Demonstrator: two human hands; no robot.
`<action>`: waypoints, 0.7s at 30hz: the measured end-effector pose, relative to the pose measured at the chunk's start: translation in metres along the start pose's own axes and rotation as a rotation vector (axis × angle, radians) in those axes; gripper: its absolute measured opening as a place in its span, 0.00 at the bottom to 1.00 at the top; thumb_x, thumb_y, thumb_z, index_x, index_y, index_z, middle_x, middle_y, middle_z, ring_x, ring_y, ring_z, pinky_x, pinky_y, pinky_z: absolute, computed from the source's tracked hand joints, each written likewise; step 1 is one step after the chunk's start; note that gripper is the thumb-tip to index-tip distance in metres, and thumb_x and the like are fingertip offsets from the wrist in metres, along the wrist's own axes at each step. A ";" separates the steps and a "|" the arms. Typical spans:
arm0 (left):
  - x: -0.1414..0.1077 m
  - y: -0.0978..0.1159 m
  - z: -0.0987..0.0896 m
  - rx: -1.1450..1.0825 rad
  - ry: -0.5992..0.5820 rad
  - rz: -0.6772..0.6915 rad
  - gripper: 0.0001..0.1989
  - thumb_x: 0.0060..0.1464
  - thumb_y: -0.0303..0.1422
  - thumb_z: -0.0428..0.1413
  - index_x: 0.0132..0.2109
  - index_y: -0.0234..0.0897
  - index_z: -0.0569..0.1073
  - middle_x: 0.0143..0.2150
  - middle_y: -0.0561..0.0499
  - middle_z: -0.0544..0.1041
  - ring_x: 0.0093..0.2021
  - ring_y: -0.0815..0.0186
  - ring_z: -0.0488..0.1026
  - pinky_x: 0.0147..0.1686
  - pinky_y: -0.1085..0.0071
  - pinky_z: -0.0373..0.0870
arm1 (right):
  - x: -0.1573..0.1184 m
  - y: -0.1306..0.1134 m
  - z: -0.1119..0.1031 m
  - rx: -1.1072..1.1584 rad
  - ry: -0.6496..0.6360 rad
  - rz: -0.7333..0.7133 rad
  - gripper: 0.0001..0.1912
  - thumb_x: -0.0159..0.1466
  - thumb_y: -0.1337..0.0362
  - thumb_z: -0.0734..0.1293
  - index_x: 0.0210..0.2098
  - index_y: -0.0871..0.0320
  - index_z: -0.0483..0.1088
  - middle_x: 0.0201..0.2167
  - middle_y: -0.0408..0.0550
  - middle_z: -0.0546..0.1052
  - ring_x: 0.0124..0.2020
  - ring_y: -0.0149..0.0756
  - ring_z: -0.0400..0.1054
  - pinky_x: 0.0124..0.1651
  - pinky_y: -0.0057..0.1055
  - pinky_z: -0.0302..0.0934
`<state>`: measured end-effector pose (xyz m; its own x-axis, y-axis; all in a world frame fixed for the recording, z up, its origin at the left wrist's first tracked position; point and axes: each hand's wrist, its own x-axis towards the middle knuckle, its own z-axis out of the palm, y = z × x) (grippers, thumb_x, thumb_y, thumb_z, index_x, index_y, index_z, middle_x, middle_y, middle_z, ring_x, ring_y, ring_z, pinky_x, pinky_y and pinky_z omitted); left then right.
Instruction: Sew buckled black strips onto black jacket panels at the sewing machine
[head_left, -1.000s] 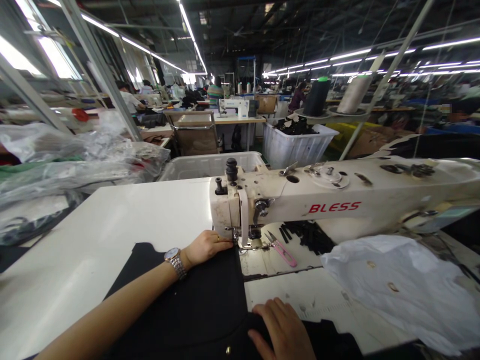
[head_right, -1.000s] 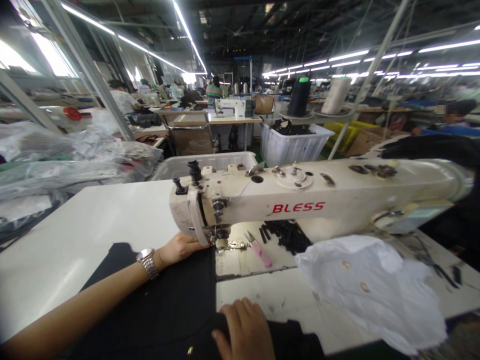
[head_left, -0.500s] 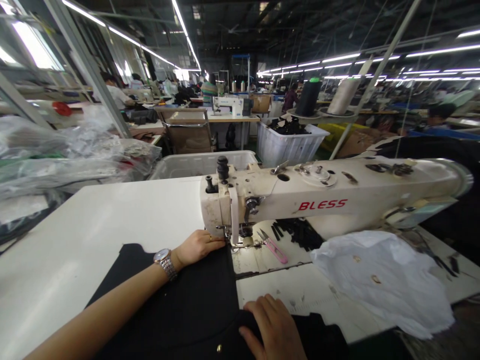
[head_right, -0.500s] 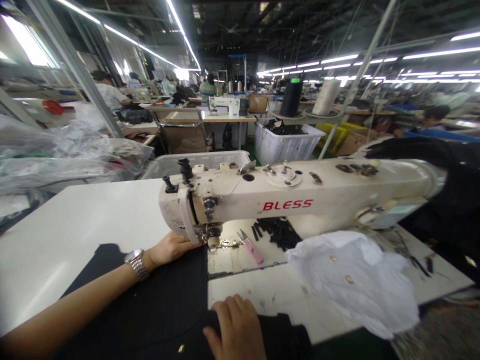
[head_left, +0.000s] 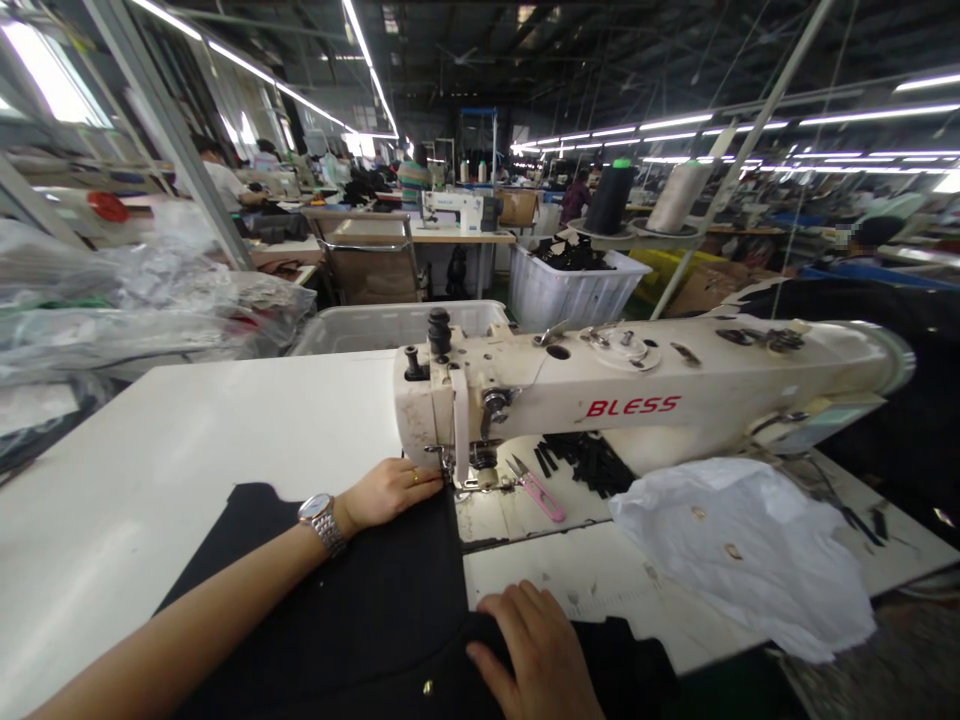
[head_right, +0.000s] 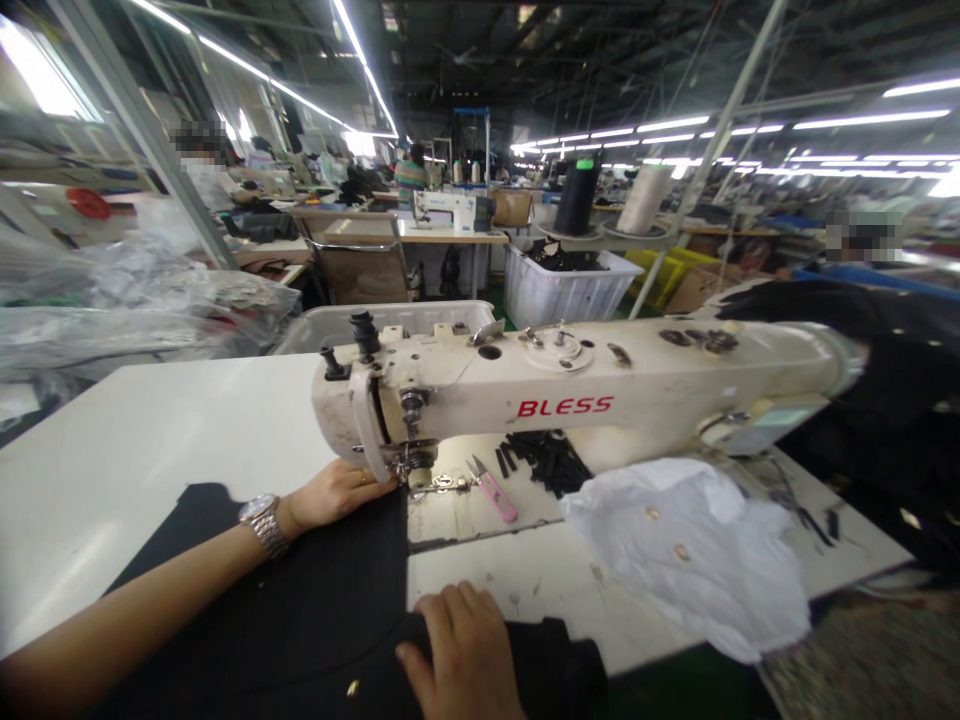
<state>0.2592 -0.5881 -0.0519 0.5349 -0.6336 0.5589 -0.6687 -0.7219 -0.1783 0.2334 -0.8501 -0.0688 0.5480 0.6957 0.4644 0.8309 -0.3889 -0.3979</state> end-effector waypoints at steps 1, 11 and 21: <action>0.000 0.000 0.000 -0.001 -0.001 0.001 0.16 0.59 0.25 0.37 0.39 0.28 0.69 0.32 0.44 0.75 0.33 0.66 0.71 0.32 0.73 0.70 | 0.000 0.000 0.000 0.002 0.005 0.000 0.13 0.63 0.59 0.53 0.31 0.56 0.64 0.24 0.45 0.68 0.26 0.37 0.61 0.29 0.32 0.53; -0.006 -0.001 0.003 -0.009 0.001 -0.036 0.18 0.60 0.26 0.35 0.39 0.29 0.70 0.32 0.45 0.75 0.31 0.67 0.71 0.31 0.74 0.70 | 0.000 -0.001 -0.003 0.012 -0.018 0.008 0.09 0.61 0.60 0.55 0.32 0.56 0.64 0.25 0.45 0.68 0.27 0.37 0.61 0.29 0.31 0.53; -0.005 -0.002 0.004 0.005 0.005 -0.045 0.19 0.60 0.27 0.35 0.38 0.31 0.71 0.29 0.46 0.75 0.30 0.68 0.72 0.30 0.75 0.70 | 0.000 -0.003 -0.005 0.016 -0.084 0.052 0.06 0.54 0.66 0.63 0.33 0.56 0.64 0.27 0.44 0.69 0.28 0.38 0.62 0.31 0.32 0.53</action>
<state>0.2602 -0.5843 -0.0578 0.5619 -0.5991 0.5704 -0.6414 -0.7510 -0.1569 0.2317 -0.8519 -0.0638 0.5799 0.7234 0.3748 0.7994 -0.4164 -0.4331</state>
